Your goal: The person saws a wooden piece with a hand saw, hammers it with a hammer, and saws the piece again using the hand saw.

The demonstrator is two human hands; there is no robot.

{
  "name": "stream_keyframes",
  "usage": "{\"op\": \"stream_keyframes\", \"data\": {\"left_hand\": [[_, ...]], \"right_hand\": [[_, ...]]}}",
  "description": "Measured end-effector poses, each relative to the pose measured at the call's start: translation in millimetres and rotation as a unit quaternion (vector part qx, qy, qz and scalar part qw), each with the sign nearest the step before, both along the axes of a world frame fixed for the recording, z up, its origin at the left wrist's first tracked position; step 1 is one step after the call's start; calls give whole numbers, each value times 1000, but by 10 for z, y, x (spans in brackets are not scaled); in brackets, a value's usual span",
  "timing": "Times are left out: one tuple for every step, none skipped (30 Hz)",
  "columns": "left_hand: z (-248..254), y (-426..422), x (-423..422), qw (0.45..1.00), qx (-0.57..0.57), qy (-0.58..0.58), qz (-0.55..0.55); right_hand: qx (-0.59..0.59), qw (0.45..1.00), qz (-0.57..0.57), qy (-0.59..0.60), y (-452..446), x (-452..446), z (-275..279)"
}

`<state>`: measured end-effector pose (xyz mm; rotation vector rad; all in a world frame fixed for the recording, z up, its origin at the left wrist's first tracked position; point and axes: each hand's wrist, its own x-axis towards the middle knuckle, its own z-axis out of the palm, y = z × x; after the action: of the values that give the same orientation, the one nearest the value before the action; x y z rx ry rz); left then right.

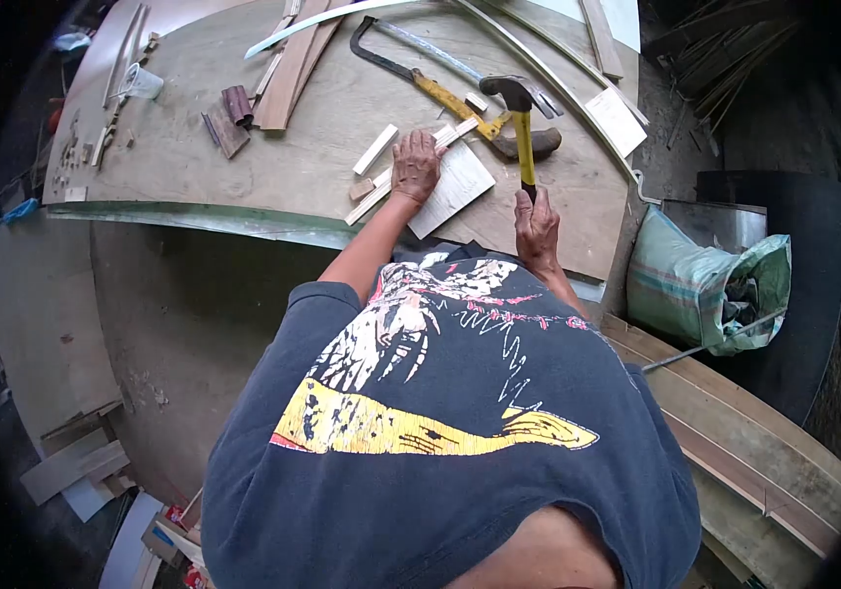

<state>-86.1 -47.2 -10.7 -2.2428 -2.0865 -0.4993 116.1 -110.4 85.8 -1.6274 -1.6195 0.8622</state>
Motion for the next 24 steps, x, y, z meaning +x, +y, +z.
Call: {"op": "stream_keyframes", "data": {"left_hand": [[-11, 9, -10, 1000, 15, -4, 1], [-22, 28, -17, 999, 31, -9, 1], [14, 39, -31, 1000, 30, -9, 0], [54, 44, -58, 1000, 8, -10, -6], [86, 43, -86, 1000, -12, -10, -11], [86, 46, -112, 1000, -12, -10, -11], [90, 58, -144, 1000, -15, -18, -16], [92, 62, -174, 999, -19, -27, -20], [103, 62, -198, 999, -13, -37, -16], [111, 44, -209, 999, -14, -36, -14], [116, 19, -207, 999, -19, -42, -11], [128, -2, -198, 999, -24, -48, -9], [93, -13, -181, 998, -25, -48, -8], [47, -24, -165, 999, 8, -40, -6], [30, -29, -158, 999, 42, -32, -3], [16, -19, -164, 999, 42, -32, -2], [4, -3, -172, 998, 19, -52, 7], [11, 13, -177, 997, -3, -71, 15], [19, 16, -185, 997, -3, -72, 16], [27, 25, -202, 996, 4, -89, 13], [43, 34, -219, 994, 11, -106, 8], [59, 35, -228, 994, 12, -105, 8], [75, 23, -225, 994, 17, -112, 3], [90, 23, -219, 993, 21, -119, -2]], "right_hand": [[3, 1000, 8, 2, -8, 16, -7], [4, 1000, 7, 2, -3, 18, 3], [9, 1000, 20, -14, -11, 16, 30], [12, 999, 33, -29, -32, 16, 41], [-14, 998, 41, -43, -28, 23, -14], [-14, 998, 41, -43, -24, 26, -71], [-35, 995, 50, -74, -15, 26, -131], [-58, 991, 60, -105, -9, 25, -183], [-54, 990, 67, -109, -1, 17, -198], [-54, 990, 69, -109, 8, 13, -212], [-55, 989, 69, -116, 15, 15, -221], [-56, 988, 69, -123, 21, 4, -196], [-57, 988, 70, -124, 36, -10, -169], [-52, 990, 65, -115, 59, -33, -135], [-47, 991, 61, -106, 81, -59, -82], [-47, 991, 62, -107, 88, -79, -31], [-26, 994, 56, -92, 82, -98, 25], [-6, 996, 49, -78, 79, -112, 86], [31, 996, 56, -67, 74, -118, 153], [32, 996, 57, -68, 59, -113, 178], [33, 996, 57, -60, 45, -111, 197], [34, 997, 56, -52, 47, -114, 205], [64, 995, 61, -47, 48, -111, 166], [66, 995, 62, -47, 54, -103, 129]]}}
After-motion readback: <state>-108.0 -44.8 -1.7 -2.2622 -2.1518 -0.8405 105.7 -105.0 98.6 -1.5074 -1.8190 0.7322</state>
